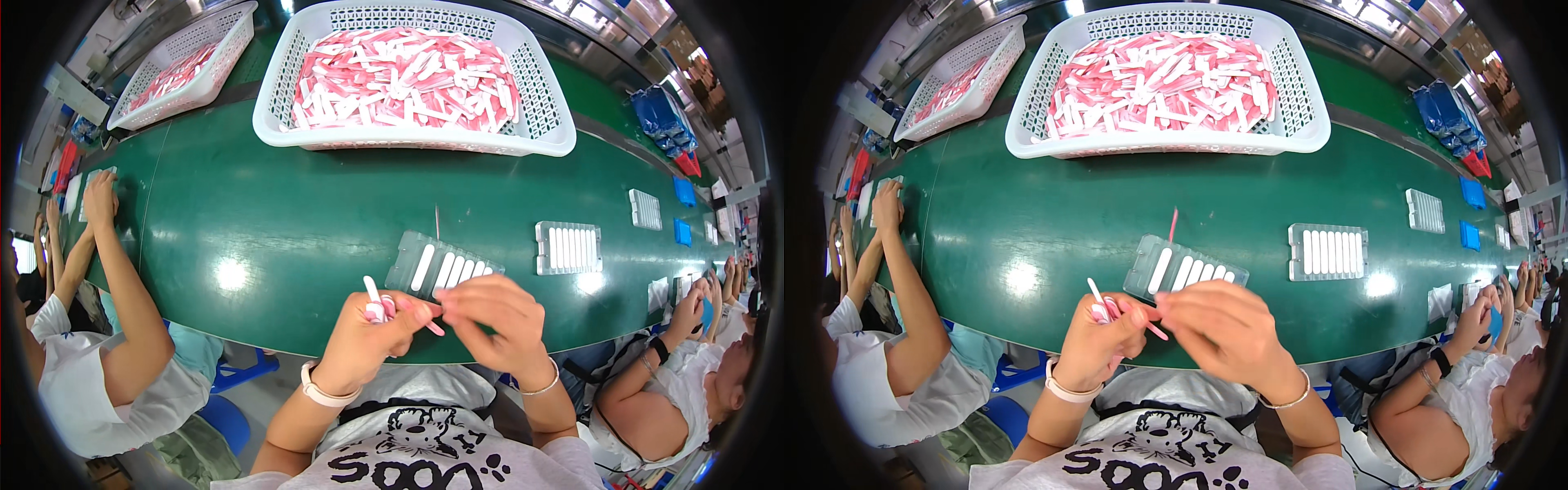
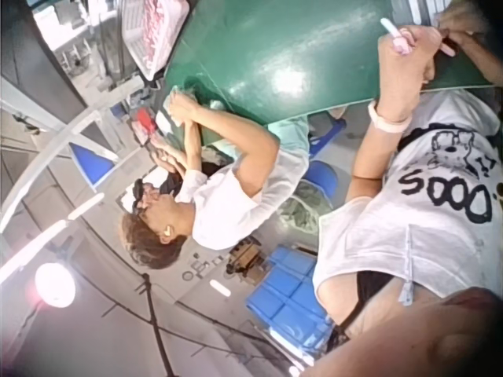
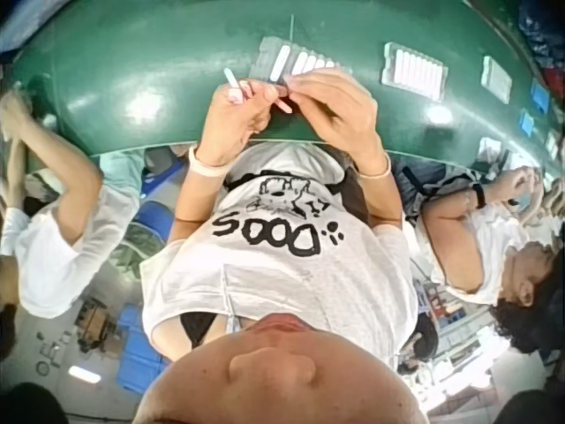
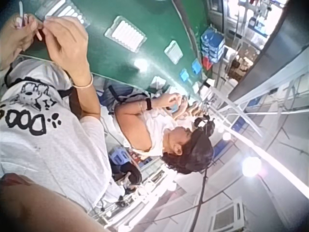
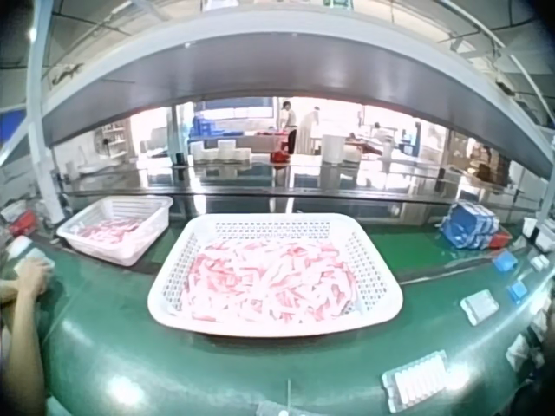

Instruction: The person sorts and packs plastic strips into clear plastic trays by hand, placing the strips one by one into slots on each tray.

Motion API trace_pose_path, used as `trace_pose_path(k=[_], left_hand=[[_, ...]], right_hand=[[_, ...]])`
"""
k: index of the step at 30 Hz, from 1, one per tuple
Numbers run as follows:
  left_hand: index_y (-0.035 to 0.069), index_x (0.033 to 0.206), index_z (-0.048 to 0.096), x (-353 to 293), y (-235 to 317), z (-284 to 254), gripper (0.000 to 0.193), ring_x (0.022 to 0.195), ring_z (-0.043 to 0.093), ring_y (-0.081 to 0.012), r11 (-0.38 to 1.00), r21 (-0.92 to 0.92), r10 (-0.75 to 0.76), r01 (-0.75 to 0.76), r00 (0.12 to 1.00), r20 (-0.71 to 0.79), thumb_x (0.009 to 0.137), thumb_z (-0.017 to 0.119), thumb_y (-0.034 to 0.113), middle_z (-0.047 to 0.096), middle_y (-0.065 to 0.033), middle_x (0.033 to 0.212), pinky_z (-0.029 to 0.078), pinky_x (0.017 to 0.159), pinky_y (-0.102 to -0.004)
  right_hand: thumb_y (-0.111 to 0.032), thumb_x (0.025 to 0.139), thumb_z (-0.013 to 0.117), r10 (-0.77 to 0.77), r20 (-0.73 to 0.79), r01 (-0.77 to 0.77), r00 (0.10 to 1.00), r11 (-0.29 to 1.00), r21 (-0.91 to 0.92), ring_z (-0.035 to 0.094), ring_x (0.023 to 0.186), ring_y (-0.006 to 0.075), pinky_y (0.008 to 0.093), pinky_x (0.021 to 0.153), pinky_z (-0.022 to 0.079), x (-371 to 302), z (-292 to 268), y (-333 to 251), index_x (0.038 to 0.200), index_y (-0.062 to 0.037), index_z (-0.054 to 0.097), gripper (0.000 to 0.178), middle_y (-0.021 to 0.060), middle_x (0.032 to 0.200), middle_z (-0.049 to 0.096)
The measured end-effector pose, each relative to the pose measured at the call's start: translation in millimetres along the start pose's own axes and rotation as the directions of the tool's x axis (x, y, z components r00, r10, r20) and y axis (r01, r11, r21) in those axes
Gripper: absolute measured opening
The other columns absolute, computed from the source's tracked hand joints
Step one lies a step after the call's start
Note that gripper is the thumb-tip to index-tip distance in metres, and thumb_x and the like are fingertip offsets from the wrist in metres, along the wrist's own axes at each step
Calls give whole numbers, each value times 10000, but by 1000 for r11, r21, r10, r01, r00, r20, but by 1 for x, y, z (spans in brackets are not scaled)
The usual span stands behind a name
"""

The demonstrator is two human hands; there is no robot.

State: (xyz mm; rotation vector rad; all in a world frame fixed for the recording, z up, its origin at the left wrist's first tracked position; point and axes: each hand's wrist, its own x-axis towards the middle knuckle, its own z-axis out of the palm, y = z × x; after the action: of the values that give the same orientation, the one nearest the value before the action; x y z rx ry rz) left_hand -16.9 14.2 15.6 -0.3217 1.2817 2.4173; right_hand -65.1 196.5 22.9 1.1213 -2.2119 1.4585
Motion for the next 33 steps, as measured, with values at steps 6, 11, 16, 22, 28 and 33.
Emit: trace_pose_path(k=[6,11,16,22,28,33], left_hand=[[-64,861,629,-1,5,-17,272,390,297,-56,990,49,135,-129,979,-153,889,626,206,412,18,503,234,388,-230],[-71,933,622,-1,8,-20,290,399,269,-36,994,39,106,-100,969,-225,913,590,216,389,29,513,222,385,-214],[-86,914,648,-3,8,-25,296,436,306,-32,995,9,98,-98,977,-192,892,626,209,473,7,579,226,405,-211],[-113,970,615,0,13,-16,295,420,297,-38,980,176,130,-96,972,-196,891,613,171,405,31,525,223,393,-220],[-129,948,609,2,8,-17,316,424,307,-49,963,219,200,-158,962,-185,894,607,182,396,23,525,280,419,-216],[-119,913,608,0,12,-15,305,424,312,-54,974,196,151,-110,966,-208,898,601,185,412,8,537,295,425,-216]], right_hand=[[17,726,691,104,-106,-130,989,953,-275,619,781,249,329,683,491,25,-16,23,864,-30,651,151,96,907,663],[-54,769,667,268,94,-231,959,928,-293,574,841,297,366,748,475,58,-9,56,916,-7,643,156,108,893,618],[-169,720,741,376,338,-276,863,910,-309,565,962,304,385,838,460,83,6,75,1095,-6,575,442,150,1019,578],[-159,702,754,516,396,-378,760,846,-377,568,958,265,347,826,460,101,10,71,1062,-8,548,441,138,987,553],[-54,772,694,513,350,-583,784,801,133,625,836,181,286,760,490,87,22,70,980,13,560,256,89,889,610],[-93,863,628,618,325,-697,716,603,389,648,806,127,251,743,511,72,9,53,865,58,628,152,100,835,676]])
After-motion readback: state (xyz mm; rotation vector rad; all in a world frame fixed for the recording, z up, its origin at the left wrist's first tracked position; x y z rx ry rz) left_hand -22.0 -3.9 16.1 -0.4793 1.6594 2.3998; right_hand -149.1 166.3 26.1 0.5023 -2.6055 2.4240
